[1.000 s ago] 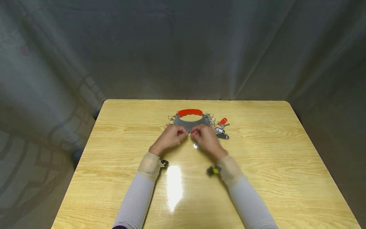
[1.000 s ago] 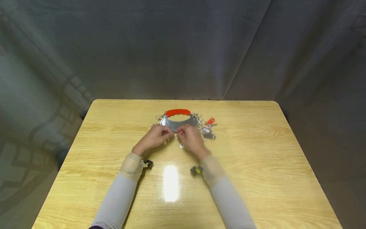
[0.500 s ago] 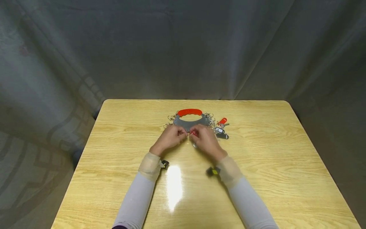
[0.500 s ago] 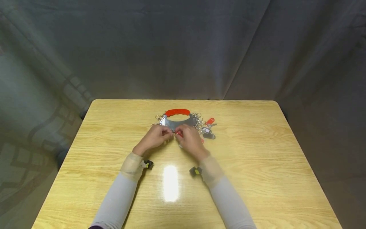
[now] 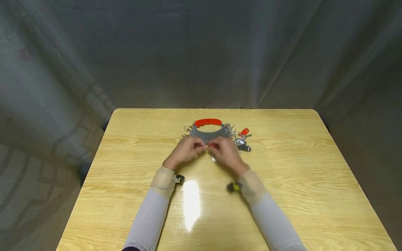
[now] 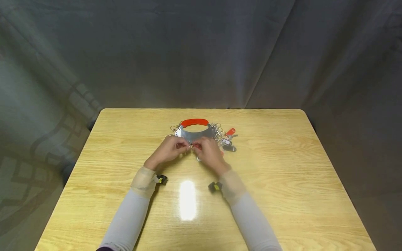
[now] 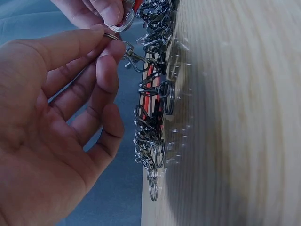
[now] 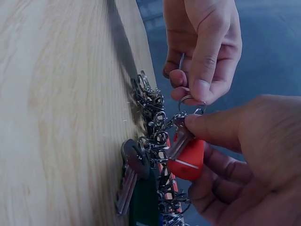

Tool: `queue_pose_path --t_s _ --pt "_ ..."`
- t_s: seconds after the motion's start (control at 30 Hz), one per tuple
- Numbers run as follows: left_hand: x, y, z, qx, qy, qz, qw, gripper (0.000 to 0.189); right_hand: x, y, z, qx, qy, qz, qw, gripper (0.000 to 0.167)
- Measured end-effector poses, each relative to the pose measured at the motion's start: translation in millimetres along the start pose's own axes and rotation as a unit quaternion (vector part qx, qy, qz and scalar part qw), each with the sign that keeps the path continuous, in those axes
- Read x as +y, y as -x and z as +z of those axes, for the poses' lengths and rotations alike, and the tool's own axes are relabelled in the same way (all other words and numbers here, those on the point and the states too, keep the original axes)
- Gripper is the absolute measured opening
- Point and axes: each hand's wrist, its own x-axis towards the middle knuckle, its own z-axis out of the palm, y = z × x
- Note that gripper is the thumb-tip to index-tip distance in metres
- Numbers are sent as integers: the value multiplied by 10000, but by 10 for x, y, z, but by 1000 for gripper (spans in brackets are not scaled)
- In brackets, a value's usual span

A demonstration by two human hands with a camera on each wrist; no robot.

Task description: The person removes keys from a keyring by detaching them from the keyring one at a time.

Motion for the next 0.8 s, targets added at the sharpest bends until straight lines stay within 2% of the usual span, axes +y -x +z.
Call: queue_pose_path --t_s 0.3,0.43,0.57,0.8 --pt "-42 -4 15 -63 246 22 9997 9 30 -14 16 69 -135 207 9997 22" --pt "-31 -3 26 -109 455 -34 9989 11 11 -21 18 24 23 267 9996 23" --pt "-22 -5 42 -83 391 -72 9992 13 -24 -16 22 7 171 232 9996 23" --pt "-37 -12 48 42 194 -111 9997 11 -44 -10 20 73 92 190 9998 21"
